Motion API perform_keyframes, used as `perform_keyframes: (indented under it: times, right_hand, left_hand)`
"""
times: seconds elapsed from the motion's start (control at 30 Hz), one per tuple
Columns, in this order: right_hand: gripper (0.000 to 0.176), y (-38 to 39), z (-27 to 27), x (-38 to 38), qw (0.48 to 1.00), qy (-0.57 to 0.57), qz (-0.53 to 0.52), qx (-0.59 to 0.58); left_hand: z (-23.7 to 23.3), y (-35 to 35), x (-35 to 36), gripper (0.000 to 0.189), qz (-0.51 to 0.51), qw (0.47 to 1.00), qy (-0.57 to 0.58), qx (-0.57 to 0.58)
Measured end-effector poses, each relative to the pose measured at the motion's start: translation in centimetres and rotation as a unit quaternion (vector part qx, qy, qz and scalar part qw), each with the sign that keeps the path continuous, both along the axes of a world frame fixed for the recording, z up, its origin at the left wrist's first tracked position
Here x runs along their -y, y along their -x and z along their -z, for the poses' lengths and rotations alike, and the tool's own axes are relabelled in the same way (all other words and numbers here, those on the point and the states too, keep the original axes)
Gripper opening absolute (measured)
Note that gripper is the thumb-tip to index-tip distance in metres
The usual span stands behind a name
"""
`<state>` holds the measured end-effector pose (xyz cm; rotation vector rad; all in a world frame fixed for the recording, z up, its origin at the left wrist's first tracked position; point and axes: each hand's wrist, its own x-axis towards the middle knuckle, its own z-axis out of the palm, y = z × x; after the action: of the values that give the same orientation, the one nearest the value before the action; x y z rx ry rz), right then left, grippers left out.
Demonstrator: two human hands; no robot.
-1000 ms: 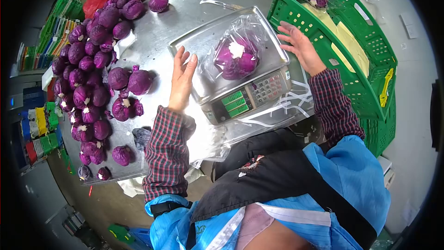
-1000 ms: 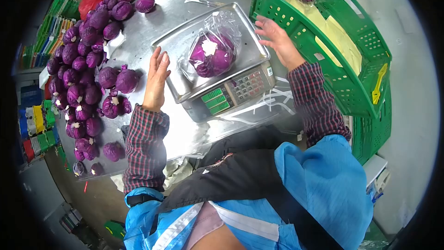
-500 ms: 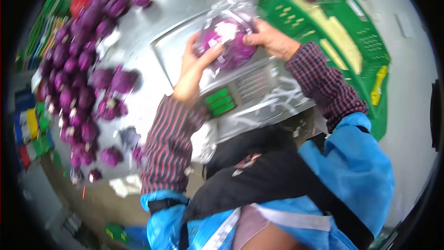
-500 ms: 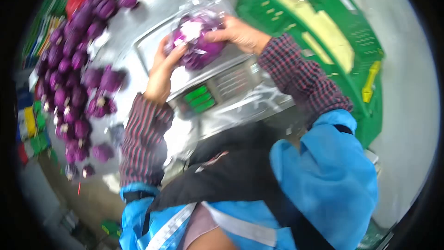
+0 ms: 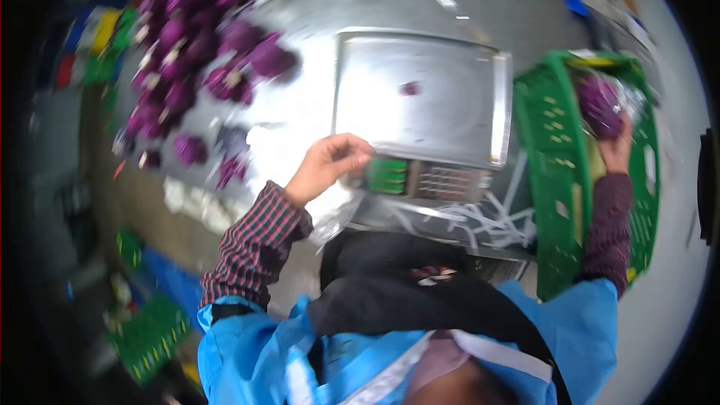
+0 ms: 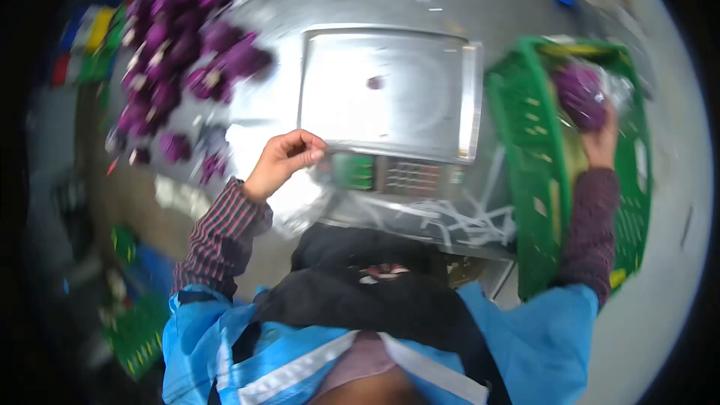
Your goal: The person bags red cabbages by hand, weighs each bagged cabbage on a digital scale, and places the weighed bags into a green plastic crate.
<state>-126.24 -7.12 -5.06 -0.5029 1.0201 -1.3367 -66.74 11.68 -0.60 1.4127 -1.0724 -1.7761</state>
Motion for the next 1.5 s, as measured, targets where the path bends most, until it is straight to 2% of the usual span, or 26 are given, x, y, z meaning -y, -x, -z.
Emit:
perform_keyframes:
  times: [0.03, 0.13, 0.2, 0.23, 0.3, 0.4, 0.47, 0.5, 0.6, 0.67, 0.7, 0.73, 0.77, 0.83, 0.87, 0.9, 0.97, 1.03, 1.07, 1.13, 1.17, 1.23, 1.27, 1.37, 1.43, 1.5]
  right_hand:
    - [0.046, 1.7, 2.4, 1.0, 0.998, -0.057, -0.001, 0.011]
    - [0.048, 3.5, 7.3, 3.2, 0.991, -0.111, -0.068, -0.017]
    - [0.049, 3.2, 7.8, 4.3, 0.926, -0.198, -0.161, -0.28]
    - [0.053, 5.6, 8.9, 6.2, 0.902, -0.178, -0.185, -0.346]
    - [0.056, 9.8, 10.2, 10.7, 0.757, -0.03, -0.083, -0.648]
    - [0.05, -3.0, -0.3, 8.8, 0.733, 0.161, 0.023, -0.661]
    - [0.047, -14.9, -6.4, 4.2, 0.808, 0.135, -0.049, -0.571]
    - [0.048, -19.0, -8.0, 2.5, 0.805, 0.127, -0.132, -0.564]
    - [0.027, -34.8, -9.6, -5.7, 0.825, 0.197, -0.217, -0.483]
    - [0.023, -44.0, -8.7, -12.4, 0.798, 0.205, -0.292, -0.486]
    - [0.027, -47.6, -7.5, -14.9, 0.715, 0.325, -0.356, -0.507]
    - [0.024, -51.4, -5.5, -18.1, 0.694, 0.387, -0.378, -0.475]
    - [0.034, -55.2, -4.8, -20.2, 0.647, 0.419, -0.456, -0.444]
    - [0.049, -61.6, -3.8, -23.4, 0.546, 0.495, -0.485, -0.471]
    - [0.049, -63.7, -4.0, -23.6, 0.533, 0.514, -0.489, -0.461]
    - [0.055, -65.0, -4.2, -23.6, 0.5, 0.505, -0.486, -0.508]
    - [0.065, -66.5, -4.9, -23.1, 0.437, 0.476, -0.476, -0.596]
    - [0.063, -66.7, -5.2, -22.3, 0.494, 0.353, -0.518, -0.603]
    - [0.063, -67.0, -5.7, -22.2, 0.485, 0.363, -0.522, -0.6]
    - [0.06, -68.5, -7.8, -21.7, 0.522, 0.484, -0.403, -0.576]
    - [0.06, -70.1, -9.2, -21.2, 0.517, 0.494, -0.407, -0.568]
    - [0.05, -74.1, -12.1, -20.4, 0.442, 0.62, -0.359, -0.54]
    - [0.053, -74.1, -10.2, -19.7, 0.427, 0.603, -0.389, -0.55]
    - [0.048, -74.1, -9.2, -18.3, 0.472, 0.568, -0.433, -0.517]
    - [0.041, -73.7, -9.9, -17.4, 0.455, 0.587, -0.424, -0.518]
    - [0.036, -73.1, -10.2, -16.7, 0.512, 0.541, -0.447, -0.495]
  left_hand:
    - [2.3, -3.2, -2.3, 0.009, -0.06, 0.995, 0.062, 0.056]
    - [4.6, -11.7, -7.8, 0.01, -0.026, 0.935, 0.054, 0.349]
    - [6.6, -14.8, -9.7, 0.015, 0.048, 0.875, 0.108, 0.47]
    - [7.3, -15.3, -10.0, 0.017, 0.056, 0.864, 0.162, 0.473]
    - [10.1, -16.4, -9.8, 0.019, 0.083, 0.833, 0.274, 0.473]
    - [14.4, -18.0, -9.6, 0.016, 0.105, 0.836, 0.251, 0.475]
    - [15.3, -19.0, -9.2, 0.017, 0.122, 0.844, 0.236, 0.466]
    - [15.3, -19.2, -9.2, 0.017, 0.126, 0.847, 0.244, 0.456]
    - [15.3, -20.6, -8.8, 0.018, 0.117, 0.866, 0.276, 0.4]
    - [13.9, -21.5, -8.1, 0.016, 0.095, 0.893, 0.258, 0.357]
    - [13.4, -22.2, -7.5, 0.015, 0.07, 0.917, 0.222, 0.324]
    - [13.2, -23.0, -6.9, 0.012, 0.06, 0.928, 0.224, 0.293]
    - [13.3, -23.9, -6.4, 0.013, 0.047, 0.946, 0.217, 0.237]
    - [11.6, -24.7, -6.1, 0.017, -0.005, 0.982, 0.155, 0.108]
    - [10.0, -25.0, -6.1, 0.019, -0.038, 0.983, 0.166, 0.065]
    - [9.5, -25.5, -6.1, 0.023, -0.081, 0.986, 0.124, -0.076]
    - [8.4, -27.1, -5.6, 0.025, -0.105, 0.98, 0.047, -0.164]
    - [6.9, -28.2, -5.3, 0.026, -0.166, 0.963, 0.03, -0.211]
    - [6.1, -28.6, -5.3, 0.026, -0.178, 0.96, 0.036, -0.212]
    - [4.5, -29.4, -5.7, 0.029, -0.186, 0.963, 0.085, -0.174]
    - [4.4, -29.6, -6.0, 0.029, -0.199, 0.961, 0.09, -0.17]
    - [3.4, -30.1, -6.5, 0.03, -0.136, 0.96, 0.166, -0.178]
    - [2.6, -30.6, -6.9, 0.033, -0.14, 0.961, 0.145, -0.187]
    - [1.1, -32.7, -7.2, 0.033, -0.168, 0.957, 0.113, -0.206]
    - [1.0, -34.4, -7.5, 0.034, -0.202, 0.951, 0.08, -0.222]
    - [1.6, -35.5, -7.9, 0.039, -0.186, 0.953, 0.1, -0.219]
